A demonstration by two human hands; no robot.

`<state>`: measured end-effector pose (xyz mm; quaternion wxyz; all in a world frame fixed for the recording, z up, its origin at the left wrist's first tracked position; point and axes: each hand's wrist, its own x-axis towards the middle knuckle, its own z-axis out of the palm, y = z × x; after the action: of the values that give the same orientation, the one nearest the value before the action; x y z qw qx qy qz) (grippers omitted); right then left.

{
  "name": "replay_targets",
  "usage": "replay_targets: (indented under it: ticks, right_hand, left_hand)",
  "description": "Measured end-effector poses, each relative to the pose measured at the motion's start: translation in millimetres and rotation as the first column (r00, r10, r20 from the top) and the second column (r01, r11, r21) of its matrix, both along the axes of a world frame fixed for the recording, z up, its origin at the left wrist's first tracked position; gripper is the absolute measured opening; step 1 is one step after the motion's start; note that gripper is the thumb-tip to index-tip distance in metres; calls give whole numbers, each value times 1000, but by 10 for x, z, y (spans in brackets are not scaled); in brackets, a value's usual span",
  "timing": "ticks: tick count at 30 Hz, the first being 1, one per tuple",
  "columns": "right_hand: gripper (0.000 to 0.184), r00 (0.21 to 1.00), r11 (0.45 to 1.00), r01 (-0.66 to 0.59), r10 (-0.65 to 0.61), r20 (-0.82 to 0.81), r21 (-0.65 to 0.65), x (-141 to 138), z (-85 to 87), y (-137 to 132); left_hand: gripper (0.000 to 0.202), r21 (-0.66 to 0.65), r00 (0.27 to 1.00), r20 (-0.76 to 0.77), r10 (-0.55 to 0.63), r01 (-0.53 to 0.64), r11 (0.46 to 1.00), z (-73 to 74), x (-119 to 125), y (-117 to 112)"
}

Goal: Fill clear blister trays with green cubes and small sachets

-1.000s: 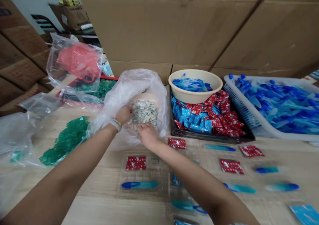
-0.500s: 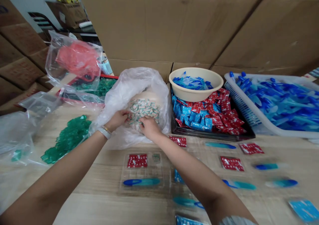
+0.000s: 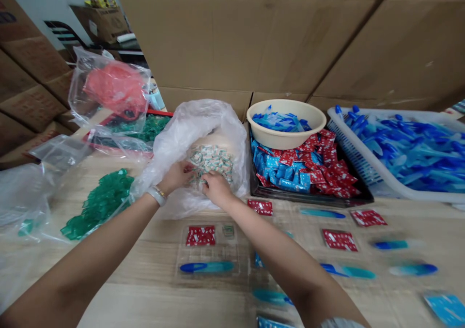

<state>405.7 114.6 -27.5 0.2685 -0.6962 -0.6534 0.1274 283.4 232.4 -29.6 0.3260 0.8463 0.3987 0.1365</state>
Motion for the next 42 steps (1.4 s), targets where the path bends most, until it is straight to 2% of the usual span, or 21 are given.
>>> replay_targets:
  ticks: [2, 5, 12, 17, 19, 24, 28, 31, 33, 37, 42]
  right_hand:
    - [16, 1000, 1000, 0, -1, -7, -10, 1, 5, -15]
    - [15, 1000, 1000, -1, 0, -18, -22, 1, 15, -36]
    - [15, 1000, 1000, -4, 4, -10, -22, 20, 47, -57]
    - [16, 1000, 1000, -17, 17, -8, -21, 12, 30, -50]
    - [16, 1000, 1000, -19, 19, -14, -19, 9, 32, -54]
    - [14, 999, 1000, -17, 16, -30, -23, 24, 60, -66]
    - [15, 998, 1000, -8, 8, -64, -7, 39, 53, -68]
    - [15, 995, 1000, 2, -1, -100, 4, 43, 31, -67]
    - [14, 993, 1000, 1, 0, -114, 5, 44, 14, -68]
    - [15, 993, 1000, -5, 6, -121, 8, 43, -13, -78]
    - [15, 995, 1000, -9, 12, -102, 27, 36, -14, -113]
  left_hand:
    - [31, 96, 994, -46, -95, 99, 990, 21, 15, 5]
    - [24, 199, 962, -156, -224, 253, 947, 57, 56, 41]
    - [15, 209, 955, -156, -252, 281, 937, 134, 79, 96]
    - [14, 246, 926, -188, -328, 367, 897, 115, 74, 78]
    - [12, 236, 926, -185, -329, 367, 900, 91, 92, 99]
    - [18, 89, 952, -92, -292, 300, 950, 70, 104, 226]
    - [23, -64, 985, -10, -171, 170, 983, 123, 23, 221]
    - [24, -260, 996, -36, -80, 68, 963, 121, -47, 97]
    - [25, -295, 995, -85, -44, 17, 955, 96, -80, -3]
    - [24, -53, 980, -192, -42, 32, 998, 79, -105, -154]
    - [16, 210, 973, -222, -63, 111, 971, 138, -128, -289]
